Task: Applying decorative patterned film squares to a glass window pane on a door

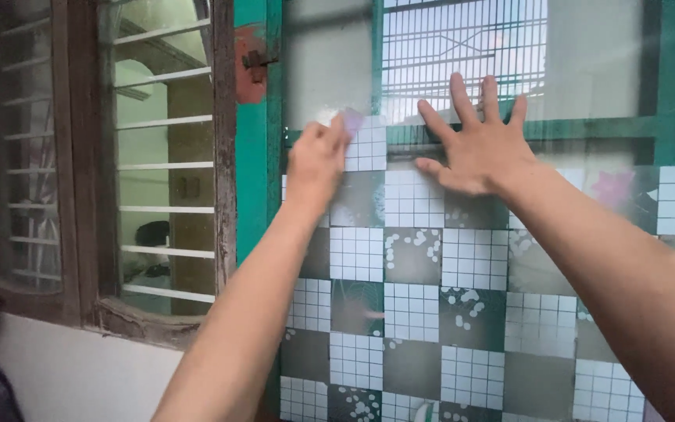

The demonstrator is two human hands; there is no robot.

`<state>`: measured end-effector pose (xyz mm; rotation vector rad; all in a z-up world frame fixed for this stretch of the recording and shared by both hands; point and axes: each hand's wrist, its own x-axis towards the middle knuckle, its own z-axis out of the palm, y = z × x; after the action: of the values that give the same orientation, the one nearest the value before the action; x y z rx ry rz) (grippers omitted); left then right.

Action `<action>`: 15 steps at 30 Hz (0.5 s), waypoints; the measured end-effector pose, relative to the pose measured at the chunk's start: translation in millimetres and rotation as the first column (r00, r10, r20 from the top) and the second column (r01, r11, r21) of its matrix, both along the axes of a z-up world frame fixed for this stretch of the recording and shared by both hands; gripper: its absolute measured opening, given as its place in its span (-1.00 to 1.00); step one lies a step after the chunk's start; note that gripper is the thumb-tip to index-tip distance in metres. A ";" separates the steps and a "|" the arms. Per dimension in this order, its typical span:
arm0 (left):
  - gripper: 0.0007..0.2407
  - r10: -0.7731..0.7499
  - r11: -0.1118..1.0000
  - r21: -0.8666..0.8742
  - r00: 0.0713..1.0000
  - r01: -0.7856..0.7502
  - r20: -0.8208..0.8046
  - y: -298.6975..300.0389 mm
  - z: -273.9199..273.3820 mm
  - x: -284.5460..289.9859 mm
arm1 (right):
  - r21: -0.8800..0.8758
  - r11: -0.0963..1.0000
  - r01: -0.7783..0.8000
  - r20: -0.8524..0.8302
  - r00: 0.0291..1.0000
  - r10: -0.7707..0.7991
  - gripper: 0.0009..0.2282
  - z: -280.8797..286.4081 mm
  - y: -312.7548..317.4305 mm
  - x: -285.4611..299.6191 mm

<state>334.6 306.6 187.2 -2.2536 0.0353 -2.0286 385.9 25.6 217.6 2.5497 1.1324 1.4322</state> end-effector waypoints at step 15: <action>-0.80 0.212 0.888 0.297 0.886 -0.350 0.412 -21.9 -8.7 -11.9 | 0.190 0.978 -0.091 -0.046 0.994 0.101 -0.30 -15.3 21.7 -19.7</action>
<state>322.6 284.7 178.5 -1.5316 0.0391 -2.0433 366.2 47.2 202.2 2.7103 1.1974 1.5710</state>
